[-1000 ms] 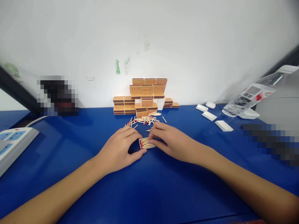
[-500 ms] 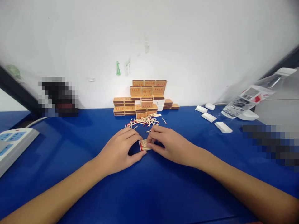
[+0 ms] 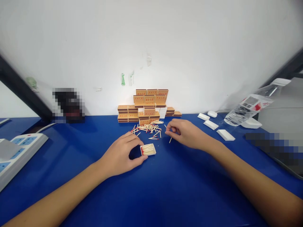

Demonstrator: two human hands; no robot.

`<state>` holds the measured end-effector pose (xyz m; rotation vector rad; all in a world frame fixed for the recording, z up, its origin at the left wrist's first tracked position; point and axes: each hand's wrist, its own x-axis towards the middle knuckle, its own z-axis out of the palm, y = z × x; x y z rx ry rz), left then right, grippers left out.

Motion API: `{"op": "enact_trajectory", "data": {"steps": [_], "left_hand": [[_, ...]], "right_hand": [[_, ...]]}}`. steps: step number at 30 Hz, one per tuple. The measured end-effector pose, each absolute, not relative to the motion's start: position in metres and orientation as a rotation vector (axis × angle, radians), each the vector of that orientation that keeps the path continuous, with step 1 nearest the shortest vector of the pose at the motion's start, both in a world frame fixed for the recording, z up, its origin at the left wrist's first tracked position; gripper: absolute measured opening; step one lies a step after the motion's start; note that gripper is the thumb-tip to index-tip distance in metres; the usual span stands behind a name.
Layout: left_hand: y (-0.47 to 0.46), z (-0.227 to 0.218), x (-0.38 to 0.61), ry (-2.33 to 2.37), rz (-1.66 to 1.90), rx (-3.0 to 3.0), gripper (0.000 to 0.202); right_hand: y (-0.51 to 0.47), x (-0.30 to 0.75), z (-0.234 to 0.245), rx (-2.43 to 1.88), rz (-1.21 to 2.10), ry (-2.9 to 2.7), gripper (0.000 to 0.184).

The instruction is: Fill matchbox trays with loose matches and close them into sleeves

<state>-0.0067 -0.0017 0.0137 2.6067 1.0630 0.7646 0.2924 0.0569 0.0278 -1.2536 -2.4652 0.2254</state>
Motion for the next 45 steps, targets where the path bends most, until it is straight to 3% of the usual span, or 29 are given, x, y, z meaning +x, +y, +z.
{"op": "enact_trajectory", "data": {"steps": [5, 8, 14, 25, 32, 37, 43, 45], "left_hand": [[-0.001, 0.015, -0.007, 1.054, 0.764, 2.611, 0.021], [-0.002, 0.017, -0.007, 1.050, 0.762, 2.627, 0.020], [-0.001, 0.016, -0.007, 1.060, 0.736, 2.641, 0.021], [0.002, 0.011, -0.010, 1.110, 0.754, 2.635, 0.025], [0.002, 0.011, -0.012, 1.139, 0.738, 2.669, 0.025], [0.003, 0.011, -0.011, 1.119, 0.741, 2.689, 0.024], [0.003, 0.011, -0.010, 1.127, 0.720, 2.693, 0.024], [0.002, 0.011, -0.011, 1.127, 0.726, 2.695, 0.024]], "right_hand": [[0.048, 0.262, 0.016, -1.034, 0.324, -2.540, 0.014], [0.048, 0.245, 0.014, -1.047, 0.278, -2.589, 0.007], [0.049, 0.245, 0.016, -1.069, 0.194, -2.632, 0.012], [0.054, 0.267, 0.019, -1.127, 0.449, -2.444, 0.020], [0.052, 0.270, 0.016, -1.110, 0.415, -2.476, 0.007], [0.047, 0.258, 0.009, -1.148, 0.371, -2.505, 0.008], [0.043, 0.256, 0.013, -1.307, 0.330, -2.427, 0.026], [0.045, 0.262, 0.016, -1.239, 0.381, -2.424, 0.022]]}}
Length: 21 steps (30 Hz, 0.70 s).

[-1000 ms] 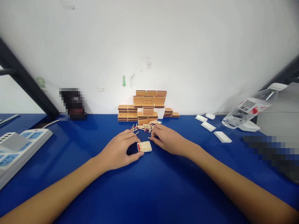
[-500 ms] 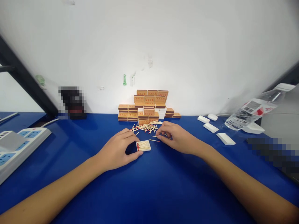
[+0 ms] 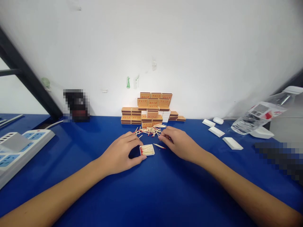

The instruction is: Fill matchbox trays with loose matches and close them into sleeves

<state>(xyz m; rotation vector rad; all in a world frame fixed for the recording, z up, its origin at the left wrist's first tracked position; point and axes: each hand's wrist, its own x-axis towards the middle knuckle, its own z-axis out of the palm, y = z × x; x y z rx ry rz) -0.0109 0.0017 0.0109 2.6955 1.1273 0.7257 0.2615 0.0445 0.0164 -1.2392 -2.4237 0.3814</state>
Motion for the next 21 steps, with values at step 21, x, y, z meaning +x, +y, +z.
{"op": "enact_trajectory", "data": {"steps": [21], "left_hand": [[0.0008, 0.0138, -0.0116, 1.112, 0.714, 2.705, 0.023]], "right_hand": [[0.0449, 0.2738, 0.0205, -1.106, 0.507, -2.656, 0.019]]}}
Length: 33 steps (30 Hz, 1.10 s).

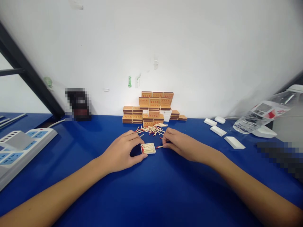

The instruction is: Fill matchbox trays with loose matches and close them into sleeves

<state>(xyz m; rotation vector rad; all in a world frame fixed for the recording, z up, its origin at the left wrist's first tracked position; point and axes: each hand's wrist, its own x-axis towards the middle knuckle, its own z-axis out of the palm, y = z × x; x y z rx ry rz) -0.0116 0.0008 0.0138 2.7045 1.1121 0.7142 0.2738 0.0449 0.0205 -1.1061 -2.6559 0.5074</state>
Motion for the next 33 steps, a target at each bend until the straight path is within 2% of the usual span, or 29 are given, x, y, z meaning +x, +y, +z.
{"op": "enact_trajectory", "data": {"steps": [6, 10, 13, 19, 23, 29, 33], "left_hand": [[0.001, 0.012, -0.010, 1.136, 0.714, 2.711, 0.025], [-0.002, 0.011, -0.007, 1.124, 0.733, 2.729, 0.026], [-0.005, 0.011, -0.004, 1.077, 0.767, 2.727, 0.022], [-0.003, 0.012, -0.006, 1.120, 0.754, 2.685, 0.024], [-0.003, 0.013, -0.007, 1.109, 0.785, 2.659, 0.025], [-0.003, 0.012, -0.006, 1.100, 0.829, 2.659, 0.024], [-0.001, 0.009, -0.007, 1.108, 0.821, 2.618, 0.025]], "right_hand": [[0.037, 0.269, 0.022, -1.058, 0.382, -2.588, 0.019], [0.024, 0.244, 0.014, -1.047, 0.011, -2.646, 0.011], [0.014, 0.229, 0.011, -0.989, -0.205, -2.712, 0.013], [0.029, 0.257, 0.026, -1.003, 0.105, -2.523, 0.018], [0.054, 0.288, 0.031, -1.158, 0.145, -2.438, 0.017], [0.059, 0.284, 0.012, -1.230, 0.286, -2.482, 0.010], [0.053, 0.279, 0.010, -1.198, 0.315, -2.522, 0.015]]}}
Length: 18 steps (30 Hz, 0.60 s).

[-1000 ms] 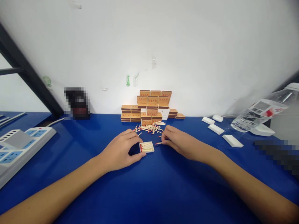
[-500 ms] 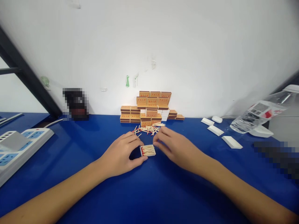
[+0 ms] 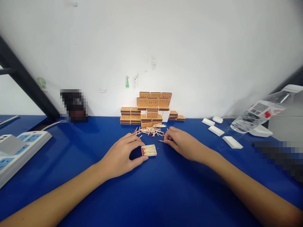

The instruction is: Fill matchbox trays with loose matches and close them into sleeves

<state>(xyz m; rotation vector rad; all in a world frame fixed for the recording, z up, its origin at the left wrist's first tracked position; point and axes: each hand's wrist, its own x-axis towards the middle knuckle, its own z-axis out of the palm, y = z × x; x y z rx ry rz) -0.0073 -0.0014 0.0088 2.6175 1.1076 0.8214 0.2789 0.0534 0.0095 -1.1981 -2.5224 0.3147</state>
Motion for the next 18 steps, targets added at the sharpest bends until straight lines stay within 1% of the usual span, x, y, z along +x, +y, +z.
{"op": "enact_trajectory", "data": {"steps": [2, 5, 8, 11, 14, 18], "left_hand": [[-0.001, 0.008, -0.007, 1.132, 0.860, 2.594, 0.025], [-0.002, 0.009, -0.006, 1.143, 0.820, 2.585, 0.024], [-0.003, 0.010, -0.004, 1.120, 0.808, 2.598, 0.024], [-0.002, 0.010, -0.003, 1.108, 0.827, 2.634, 0.022], [-0.002, 0.010, -0.004, 1.106, 0.804, 2.647, 0.022], [-0.002, 0.010, -0.006, 1.091, 0.772, 2.679, 0.024]], "right_hand": [[0.048, 0.276, 0.014, -1.153, 0.336, -2.493, 0.016], [0.034, 0.262, 0.021, -1.081, 0.343, -2.436, 0.013], [0.016, 0.243, 0.018, -1.001, 0.219, -2.478, 0.011], [0.007, 0.230, 0.013, -0.962, 0.090, -2.528, 0.012], [0.009, 0.233, 0.014, -0.958, 0.138, -2.515, 0.014], [0.019, 0.246, 0.017, -0.974, 0.260, -2.520, 0.008]]}}
